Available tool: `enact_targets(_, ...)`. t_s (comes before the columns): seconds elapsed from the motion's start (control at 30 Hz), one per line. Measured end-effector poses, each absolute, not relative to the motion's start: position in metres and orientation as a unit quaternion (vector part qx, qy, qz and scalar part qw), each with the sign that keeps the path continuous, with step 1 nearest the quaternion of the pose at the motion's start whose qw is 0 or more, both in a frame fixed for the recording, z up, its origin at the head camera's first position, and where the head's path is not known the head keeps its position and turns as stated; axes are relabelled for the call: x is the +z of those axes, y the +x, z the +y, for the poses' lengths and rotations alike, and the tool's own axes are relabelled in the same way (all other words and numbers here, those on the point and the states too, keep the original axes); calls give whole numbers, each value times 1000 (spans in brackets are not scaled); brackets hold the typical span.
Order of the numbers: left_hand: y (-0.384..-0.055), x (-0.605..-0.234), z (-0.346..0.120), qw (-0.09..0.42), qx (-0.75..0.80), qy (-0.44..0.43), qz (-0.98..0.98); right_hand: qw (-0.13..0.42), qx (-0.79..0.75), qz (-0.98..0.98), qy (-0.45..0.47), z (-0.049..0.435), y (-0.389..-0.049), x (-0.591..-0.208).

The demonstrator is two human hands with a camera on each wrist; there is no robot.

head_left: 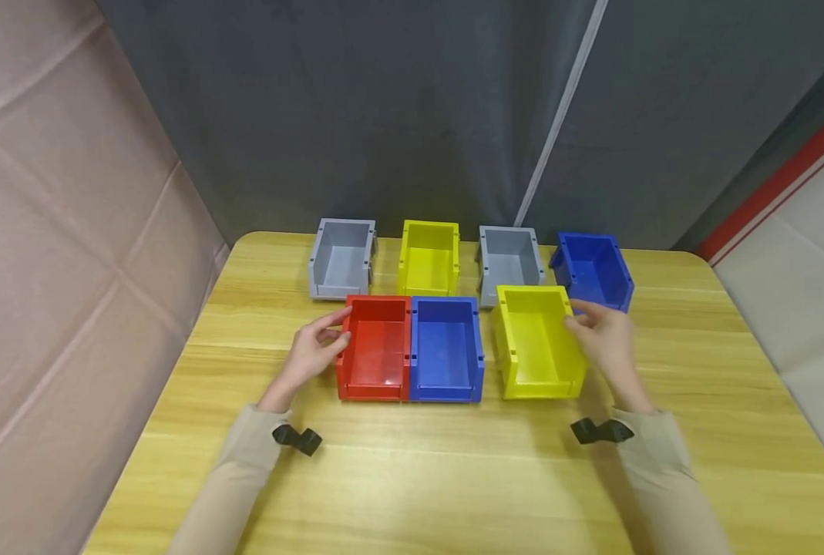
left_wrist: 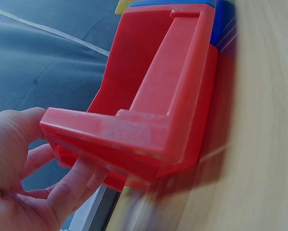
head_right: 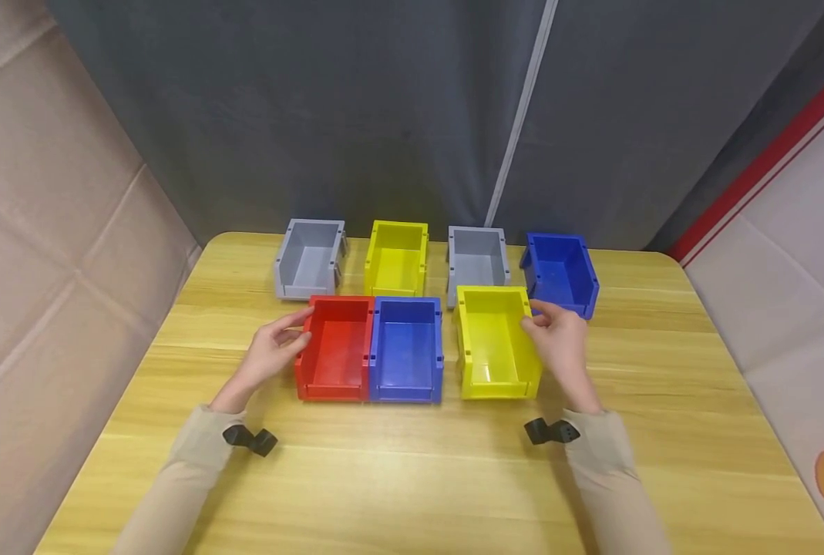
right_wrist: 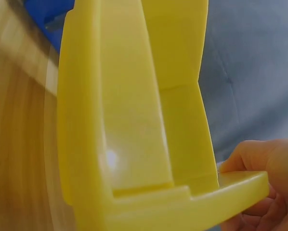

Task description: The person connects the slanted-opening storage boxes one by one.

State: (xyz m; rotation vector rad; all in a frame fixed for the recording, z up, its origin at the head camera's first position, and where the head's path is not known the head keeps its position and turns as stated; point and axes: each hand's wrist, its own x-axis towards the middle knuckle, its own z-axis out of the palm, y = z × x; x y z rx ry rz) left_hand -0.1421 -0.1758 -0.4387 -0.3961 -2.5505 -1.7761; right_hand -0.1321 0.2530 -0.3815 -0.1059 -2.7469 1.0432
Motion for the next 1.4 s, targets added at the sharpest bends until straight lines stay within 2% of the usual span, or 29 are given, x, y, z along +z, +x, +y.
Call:
enact_targets(0.2,-145,-446,-177,3,-576,-132,-806,84,362,-928,-40,245,-137,-381)
enact_targets(0.47,-147,-446,-175,6,-579,-138,-804,113,361,-925,-34,242,-141,-379)
enact_targets(0.7,-134,-414,-167,-14,-579,-122,-806,100,362,-926,-41,239,-141,-375)
enact_targets(1.0,-132,-412,-167,-13,-578,-119,-807,87,356,-930,-42,236,-141,-379)
enact_targets(1.4,-132,-412,-169,-12,-575,-119,-810,135,325,-935,40,236,-140,-385)
